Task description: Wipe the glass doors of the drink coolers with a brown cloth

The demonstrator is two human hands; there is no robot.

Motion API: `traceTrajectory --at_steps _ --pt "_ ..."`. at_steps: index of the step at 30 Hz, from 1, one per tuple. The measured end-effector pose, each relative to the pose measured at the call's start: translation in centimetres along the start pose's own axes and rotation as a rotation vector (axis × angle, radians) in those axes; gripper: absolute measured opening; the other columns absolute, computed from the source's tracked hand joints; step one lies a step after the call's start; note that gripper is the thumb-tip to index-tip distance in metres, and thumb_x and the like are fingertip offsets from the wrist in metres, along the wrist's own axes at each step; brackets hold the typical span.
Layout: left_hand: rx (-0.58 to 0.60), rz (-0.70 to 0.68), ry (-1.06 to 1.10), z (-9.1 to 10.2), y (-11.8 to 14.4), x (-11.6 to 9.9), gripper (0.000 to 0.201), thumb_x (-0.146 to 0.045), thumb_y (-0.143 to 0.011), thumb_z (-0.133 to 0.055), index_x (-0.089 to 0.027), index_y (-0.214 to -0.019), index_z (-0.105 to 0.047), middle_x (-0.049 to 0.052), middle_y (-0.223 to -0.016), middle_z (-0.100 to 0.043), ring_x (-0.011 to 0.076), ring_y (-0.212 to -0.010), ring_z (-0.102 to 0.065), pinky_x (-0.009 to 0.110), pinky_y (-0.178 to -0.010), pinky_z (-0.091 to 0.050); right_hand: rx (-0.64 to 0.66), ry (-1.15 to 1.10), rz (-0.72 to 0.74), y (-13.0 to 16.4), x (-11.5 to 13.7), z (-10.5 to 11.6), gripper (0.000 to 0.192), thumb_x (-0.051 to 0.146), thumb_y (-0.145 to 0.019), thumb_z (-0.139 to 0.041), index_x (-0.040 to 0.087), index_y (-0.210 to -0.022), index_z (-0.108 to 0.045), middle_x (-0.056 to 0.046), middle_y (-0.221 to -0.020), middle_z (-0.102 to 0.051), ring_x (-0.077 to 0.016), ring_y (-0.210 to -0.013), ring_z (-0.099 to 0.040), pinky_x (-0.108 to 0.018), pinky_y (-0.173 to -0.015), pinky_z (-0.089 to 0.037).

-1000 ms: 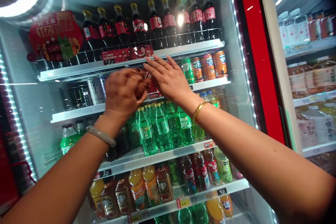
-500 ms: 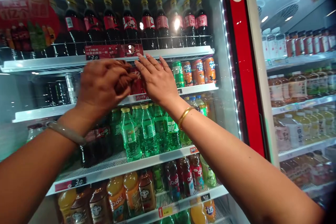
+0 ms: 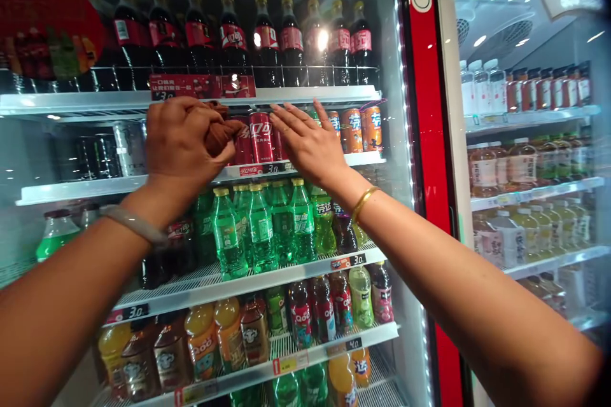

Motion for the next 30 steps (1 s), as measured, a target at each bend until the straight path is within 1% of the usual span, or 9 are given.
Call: traceTrajectory --at_steps 2,6,9,12,14,18,21,26,30 --pt "-0.03 0.045 -0.018 -0.6 0.8 -1.8 0.039 -0.042 -0.083 -0.077 -0.021 -0.115 -0.07 0.011 -0.13 -0.065 0.0365 -0.123 -0.056 0.059 -0.107 -0.043 -0.018 0.0 -0.017 0.8 -1.0 0.1 0.053 0.023 -0.106 -0.028 0.025 -0.157 -0.045 0.001 -0.168 -0.041 -0.0206 -0.158 -0.035 -0.058 -0.137 -0.01" --pt "0.19 -0.218 0.08 -3.2 1.2 -6.6 0.034 -0.05 -0.09 -0.066 -0.028 -0.115 -0.07 0.007 -0.134 -0.065 0.0346 -0.125 -0.055 0.055 -0.107 -0.043 -0.041 -0.016 -0.043 1.3 -1.4 -0.3 0.053 0.027 -0.106 -0.03 0.023 -0.156 -0.046 -0.001 -0.168 -0.041 -0.0236 -0.158 -0.035 -0.056 -0.138 -0.009" --pt "0.252 -0.21 0.153 -3.5 -0.5 -5.7 0.046 -0.063 -0.094 -0.057 -0.026 -0.12 -0.067 0.004 -0.135 -0.064 0.0311 -0.125 -0.053 0.055 -0.113 -0.04 -0.058 -0.023 -0.074 1.3 -1.4 -0.3 0.052 0.028 -0.106 -0.03 0.023 -0.155 -0.048 -0.002 -0.166 -0.044 -0.0237 -0.158 -0.036 -0.055 -0.138 -0.009" --pt "0.062 -0.003 0.201 -2.5 -2.0 -3.3 0.054 -0.069 -0.09 -0.063 -0.028 -0.125 -0.064 0.003 -0.142 -0.059 0.0332 -0.13 -0.046 0.063 -0.12 -0.032 -0.059 -0.024 -0.099 1.3 -1.7 -0.1 0.052 0.029 -0.107 -0.029 0.023 -0.154 -0.049 -0.002 -0.167 -0.043 -0.0226 -0.158 -0.035 -0.055 -0.138 -0.011" --pt "0.007 0.095 0.239 -2.7 -1.6 -3.6 0.055 -0.07 -0.09 -0.062 -0.029 -0.127 -0.062 0.002 -0.147 -0.055 0.035 -0.134 -0.041 0.066 -0.123 -0.025 -0.063 -0.034 -0.14 1.4 -2.2 0.0 0.052 0.029 -0.106 -0.03 0.024 -0.154 -0.049 -0.003 -0.167 -0.042 -0.0231 -0.159 -0.035 -0.057 -0.137 -0.012" --pt "0.176 0.04 0.27 -4.7 -0.4 -7.2 0.055 -0.074 -0.092 -0.056 -0.028 -0.123 -0.064 0.003 -0.146 -0.056 0.0349 -0.138 -0.039 0.064 -0.125 -0.024 -0.082 -0.058 -0.206 1.4 -3.3 -0.1 0.052 0.03 -0.105 -0.034 0.024 -0.154 -0.048 -0.004 -0.168 -0.041 -0.0264 -0.159 -0.034 -0.062 -0.136 -0.013" --pt "0.267 -0.028 0.358 -5.1 -1.2 -7.8 0.056 -0.077 -0.09 -0.057 -0.03 -0.119 -0.065 0.001 -0.145 -0.059 0.0323 -0.138 -0.041 0.061 -0.128 -0.024 -0.089 -0.083 -0.203 1.4 -3.5 -0.5 0.053 0.03 -0.104 -0.036 0.024 -0.155 -0.047 -0.005 -0.168 -0.041 -0.028 -0.159 -0.033 -0.062 -0.136 -0.016" --pt "0.157 0.058 0.355 -4.8 -4.4 -5.1 0.066 -0.081 -0.084 -0.062 -0.029 -0.124 -0.061 0.003 -0.149 -0.054 0.0339 -0.136 -0.036 0.065 -0.127 -0.021 -0.103 -0.117 -0.193 1.3 -3.5 -0.4 0.054 0.027 -0.104 -0.035 0.029 -0.157 -0.044 -0.003 -0.166 -0.045 -0.0284 -0.159 -0.034 -0.064 -0.135 -0.019" --pt "0.113 0.063 0.283 -5.2 -3.7 -6.1 0.056 -0.078 -0.087 -0.06 -0.034 -0.122 -0.062 0.003 -0.144 -0.054 0.0337 -0.131 -0.039 0.066 -0.121 -0.028 -0.042 -0.093 -0.109 1.7 -4.2 0.6 0.053 0.027 -0.104 -0.035 0.031 -0.156 -0.045 -0.001 -0.166 -0.045 -0.0264 -0.157 -0.038 -0.065 -0.135 -0.011"
Point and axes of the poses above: each hand's wrist, its own y-axis away from the middle knuckle, its own z-axis out of the back of the hand, x = y × z, the point moved 7 cm from there along -y, towards the middle knuckle
